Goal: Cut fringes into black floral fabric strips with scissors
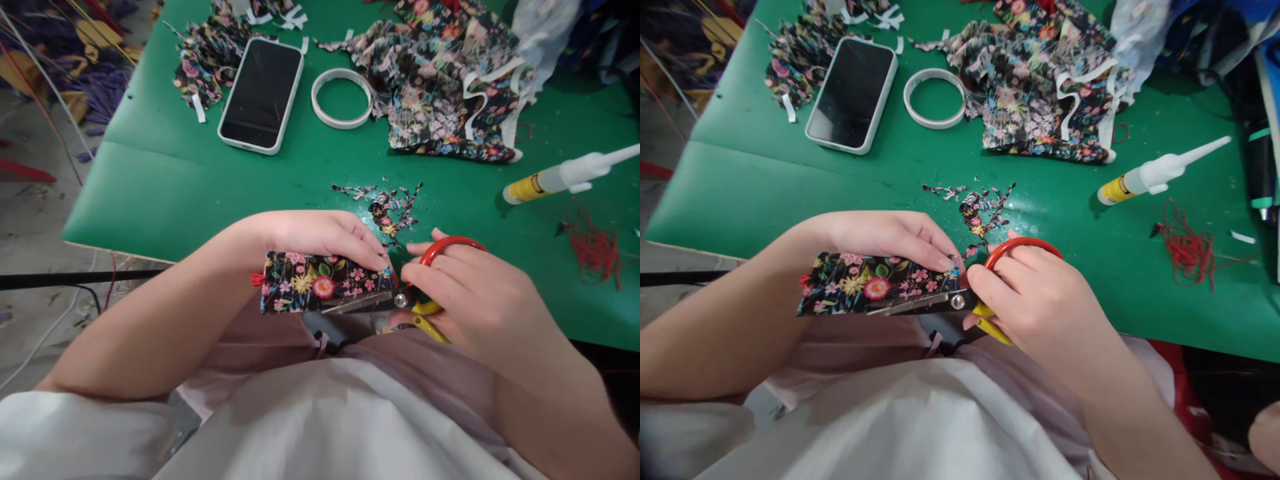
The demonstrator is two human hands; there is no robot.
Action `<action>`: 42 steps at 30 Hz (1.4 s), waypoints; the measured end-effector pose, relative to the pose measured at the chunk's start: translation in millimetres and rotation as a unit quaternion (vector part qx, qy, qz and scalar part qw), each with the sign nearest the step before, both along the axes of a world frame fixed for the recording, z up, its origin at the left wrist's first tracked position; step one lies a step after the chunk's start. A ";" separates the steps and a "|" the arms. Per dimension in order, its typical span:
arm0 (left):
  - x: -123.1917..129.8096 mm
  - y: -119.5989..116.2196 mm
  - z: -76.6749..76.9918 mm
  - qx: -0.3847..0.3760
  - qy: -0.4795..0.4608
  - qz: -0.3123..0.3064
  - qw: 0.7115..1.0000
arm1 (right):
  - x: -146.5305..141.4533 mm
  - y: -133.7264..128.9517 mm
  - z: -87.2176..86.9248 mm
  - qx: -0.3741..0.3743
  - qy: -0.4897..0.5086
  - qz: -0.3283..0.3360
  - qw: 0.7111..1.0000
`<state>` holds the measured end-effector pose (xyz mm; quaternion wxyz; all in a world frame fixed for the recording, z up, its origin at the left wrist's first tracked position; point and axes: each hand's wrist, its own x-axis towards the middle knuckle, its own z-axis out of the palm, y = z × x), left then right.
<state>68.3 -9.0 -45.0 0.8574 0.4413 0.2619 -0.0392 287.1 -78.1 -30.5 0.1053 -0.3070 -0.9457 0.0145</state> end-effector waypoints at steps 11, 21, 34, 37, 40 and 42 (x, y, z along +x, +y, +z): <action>1.2 2.6 1.7 0.069 0.020 0.015 0.997 | 22.6 5.4 0.0 -0.041 -0.021 0.014 0.999; 0.3 0.2 -5.4 -0.008 -0.020 -0.022 1.000 | 3.7 3.6 2.9 -0.038 -0.015 0.027 0.999; 0.8 2.2 -11.6 0.067 -0.022 -0.029 0.997 | -7.4 1.9 1.2 0.027 0.000 0.006 1.000; 0.5 2.4 -11.4 0.076 -0.024 -0.030 0.996 | -8.9 -0.3 0.7 0.056 0.005 -0.005 0.998; -1.3 3.4 -10.8 0.083 -0.012 -0.017 0.996 | -8.9 -2.3 -0.3 0.089 0.005 -0.019 0.996; -3.2 4.1 -9.9 0.077 -0.001 -0.007 0.997 | -8.0 -3.1 -1.8 0.103 0.008 -0.024 0.994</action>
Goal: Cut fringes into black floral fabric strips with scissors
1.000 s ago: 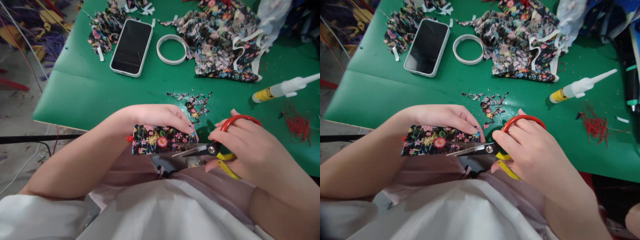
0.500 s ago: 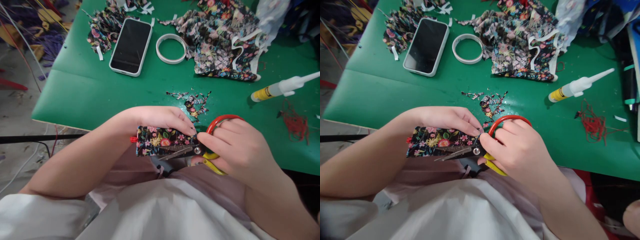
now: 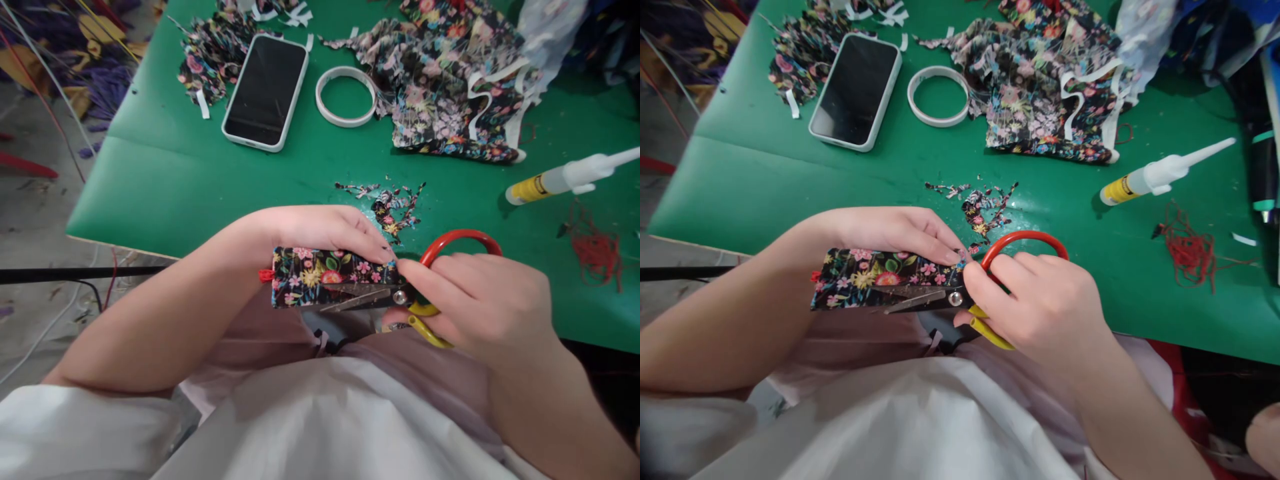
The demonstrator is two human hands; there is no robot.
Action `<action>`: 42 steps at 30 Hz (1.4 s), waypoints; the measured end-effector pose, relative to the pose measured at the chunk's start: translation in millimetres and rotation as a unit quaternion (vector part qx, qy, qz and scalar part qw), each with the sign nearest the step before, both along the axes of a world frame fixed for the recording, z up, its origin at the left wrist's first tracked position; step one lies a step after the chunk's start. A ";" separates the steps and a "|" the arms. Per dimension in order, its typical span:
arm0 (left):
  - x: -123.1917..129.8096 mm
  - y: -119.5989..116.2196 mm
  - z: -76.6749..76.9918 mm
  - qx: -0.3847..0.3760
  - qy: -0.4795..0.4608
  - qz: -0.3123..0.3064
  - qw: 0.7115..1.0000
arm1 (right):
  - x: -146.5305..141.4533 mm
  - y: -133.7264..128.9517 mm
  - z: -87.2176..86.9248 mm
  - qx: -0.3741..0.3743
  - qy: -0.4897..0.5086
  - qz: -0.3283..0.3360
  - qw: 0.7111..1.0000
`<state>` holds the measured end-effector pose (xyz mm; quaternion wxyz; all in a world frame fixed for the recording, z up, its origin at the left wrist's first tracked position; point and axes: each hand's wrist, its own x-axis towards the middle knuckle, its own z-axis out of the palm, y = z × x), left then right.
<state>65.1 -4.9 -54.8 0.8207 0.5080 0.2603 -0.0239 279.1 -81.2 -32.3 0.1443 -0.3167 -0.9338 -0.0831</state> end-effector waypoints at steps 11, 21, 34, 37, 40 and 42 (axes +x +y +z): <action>0.1 0.1 -2.0 0.033 0.000 -0.007 0.999 | 0.7 -0.3 0.3 -0.028 -0.013 0.005 1.000; 2.4 -0.3 -5.3 0.048 -0.021 -0.024 0.998 | -2.1 0.2 0.9 -0.038 -0.018 0.025 0.999; 3.4 -0.2 -6.0 0.025 -0.023 -0.029 0.999 | -2.6 0.2 1.7 -0.049 -0.020 0.033 0.998; 3.3 -1.0 -5.7 0.016 -0.032 -0.024 0.999 | -3.4 -0.1 1.2 -0.048 -0.025 0.034 0.998; 3.2 -1.3 -5.5 0.012 -0.041 -0.023 0.999 | -4.1 -0.3 1.1 -0.046 -0.025 0.035 0.998; 3.2 -1.2 -5.2 0.011 -0.043 -0.026 0.999 | -4.4 -0.1 1.5 -0.047 -0.024 0.033 0.998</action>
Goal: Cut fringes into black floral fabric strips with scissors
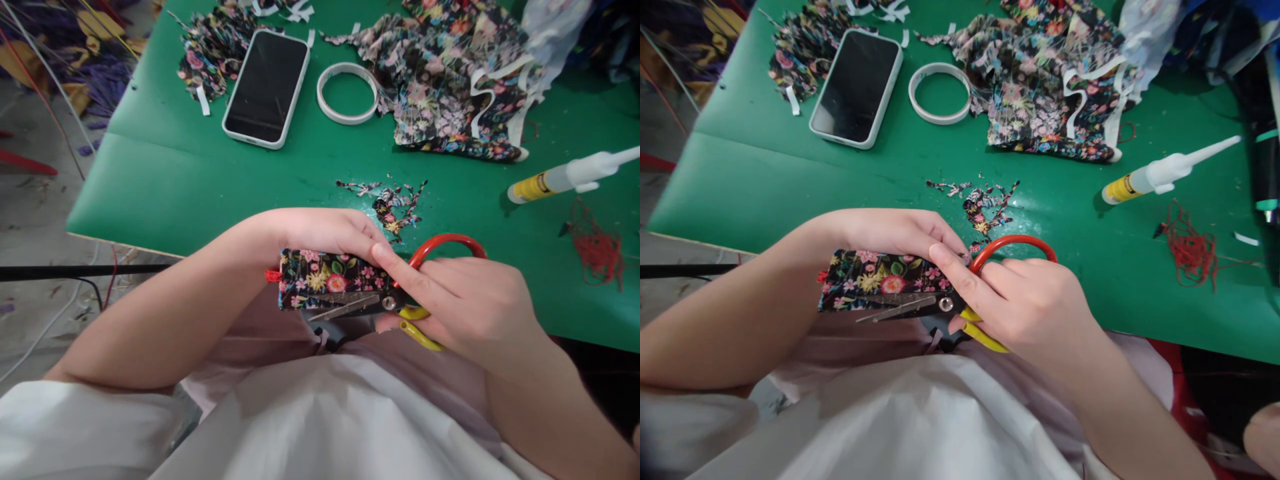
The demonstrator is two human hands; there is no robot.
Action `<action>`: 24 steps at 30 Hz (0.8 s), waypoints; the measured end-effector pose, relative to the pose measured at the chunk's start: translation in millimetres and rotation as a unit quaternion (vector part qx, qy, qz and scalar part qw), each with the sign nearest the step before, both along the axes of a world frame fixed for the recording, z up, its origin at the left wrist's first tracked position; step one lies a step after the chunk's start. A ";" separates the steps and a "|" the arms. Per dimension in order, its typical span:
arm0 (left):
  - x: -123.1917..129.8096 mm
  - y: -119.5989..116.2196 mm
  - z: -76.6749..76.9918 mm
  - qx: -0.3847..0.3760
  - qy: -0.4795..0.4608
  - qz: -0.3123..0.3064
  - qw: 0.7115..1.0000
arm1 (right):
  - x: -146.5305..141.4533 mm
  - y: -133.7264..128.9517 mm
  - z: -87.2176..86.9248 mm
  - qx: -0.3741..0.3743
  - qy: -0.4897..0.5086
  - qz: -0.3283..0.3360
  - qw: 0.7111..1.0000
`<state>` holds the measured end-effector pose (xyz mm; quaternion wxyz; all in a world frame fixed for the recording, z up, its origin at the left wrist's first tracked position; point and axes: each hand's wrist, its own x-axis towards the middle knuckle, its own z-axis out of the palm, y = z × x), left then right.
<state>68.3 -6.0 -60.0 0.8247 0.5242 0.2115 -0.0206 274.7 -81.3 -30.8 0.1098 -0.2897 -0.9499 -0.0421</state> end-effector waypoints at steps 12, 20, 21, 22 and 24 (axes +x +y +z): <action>0.7 0.7 0.4 -0.011 0.013 -0.014 1.000 | 0.3 -1.7 1.0 0.015 -0.008 -0.008 1.000; -0.8 -0.5 -0.6 -0.015 0.015 -0.002 1.000 | 2.4 -0.4 1.6 0.021 -0.020 -0.015 0.999; -1.4 -0.7 -0.5 -0.016 0.020 0.001 1.000 | 3.2 0.0 1.3 0.023 -0.023 -0.022 0.999; -2.0 -0.9 -0.4 -0.016 0.026 0.006 1.000 | 3.9 0.4 1.0 0.024 -0.028 -0.029 0.999; -2.8 -1.4 -0.1 -0.011 0.038 0.013 0.999 | 4.9 0.8 0.5 0.018 -0.039 -0.042 0.998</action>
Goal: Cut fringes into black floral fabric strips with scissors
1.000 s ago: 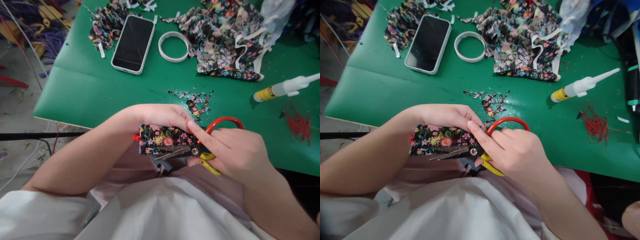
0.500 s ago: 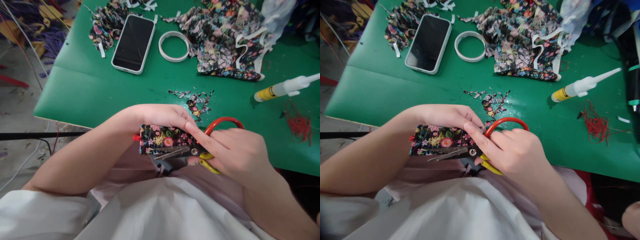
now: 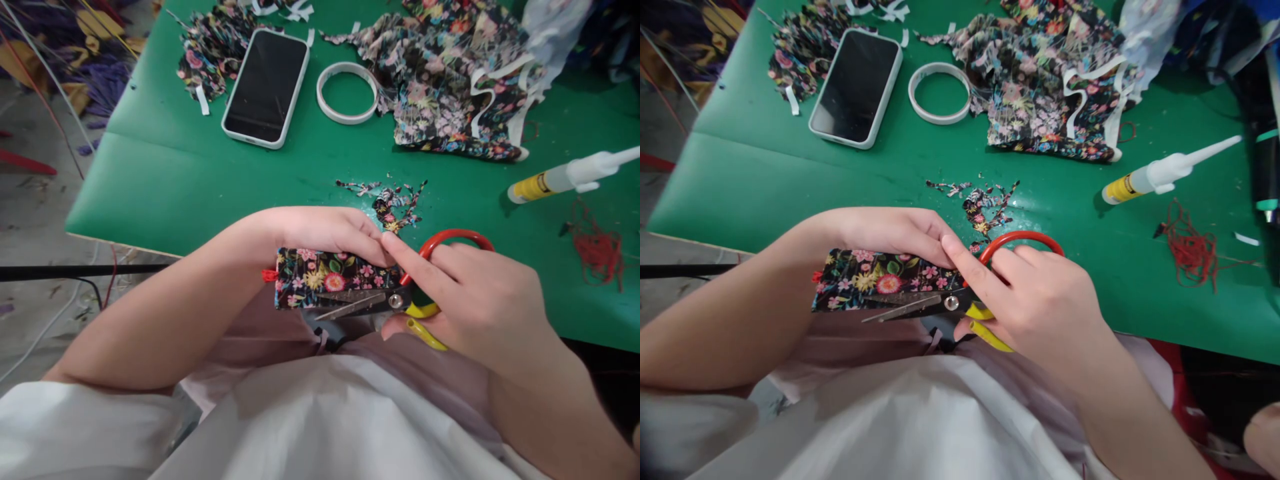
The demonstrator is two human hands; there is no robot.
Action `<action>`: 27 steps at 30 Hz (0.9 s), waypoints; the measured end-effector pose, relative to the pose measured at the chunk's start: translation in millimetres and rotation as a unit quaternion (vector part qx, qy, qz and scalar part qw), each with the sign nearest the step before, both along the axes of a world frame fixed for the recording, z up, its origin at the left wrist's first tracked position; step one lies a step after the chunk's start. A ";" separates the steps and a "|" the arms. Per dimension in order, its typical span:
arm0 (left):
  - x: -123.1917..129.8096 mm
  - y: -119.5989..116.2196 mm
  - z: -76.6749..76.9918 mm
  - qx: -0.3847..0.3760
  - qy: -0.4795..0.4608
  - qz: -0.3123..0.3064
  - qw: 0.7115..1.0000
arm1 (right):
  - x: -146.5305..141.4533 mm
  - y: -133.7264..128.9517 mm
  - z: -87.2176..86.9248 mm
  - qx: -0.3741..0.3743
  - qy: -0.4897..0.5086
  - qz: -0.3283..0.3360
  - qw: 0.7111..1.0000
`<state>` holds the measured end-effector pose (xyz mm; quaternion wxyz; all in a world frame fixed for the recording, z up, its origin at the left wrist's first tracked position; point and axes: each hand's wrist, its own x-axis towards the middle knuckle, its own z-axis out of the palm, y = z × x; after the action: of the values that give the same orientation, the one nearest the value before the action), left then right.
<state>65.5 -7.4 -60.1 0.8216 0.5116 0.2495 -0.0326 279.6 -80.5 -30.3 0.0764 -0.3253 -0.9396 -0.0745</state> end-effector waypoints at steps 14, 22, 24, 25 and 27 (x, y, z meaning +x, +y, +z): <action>2.4 1.7 0.4 0.041 0.022 0.010 0.999 | -4.5 -2.4 -1.2 0.002 -0.003 0.001 1.000; 5.0 3.8 5.2 0.009 0.025 0.024 0.999 | -3.4 -2.8 -3.2 0.003 0.007 0.005 1.000; 5.3 4.3 6.2 -0.007 0.027 0.026 0.999 | -3.1 -2.9 -3.9 0.005 0.008 0.005 1.000; 5.5 4.4 6.3 -0.013 0.027 0.028 0.999 | -2.9 -3.0 -4.0 0.005 0.008 0.005 1.000; 5.7 4.3 5.8 -0.023 0.026 0.031 0.999 | -2.7 -2.9 -4.1 0.007 0.007 0.003 1.000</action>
<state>71.2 -3.1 -54.4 0.8271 0.4835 0.2855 -0.0259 276.9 -83.4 -34.4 0.0856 -0.3220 -0.9396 -0.0786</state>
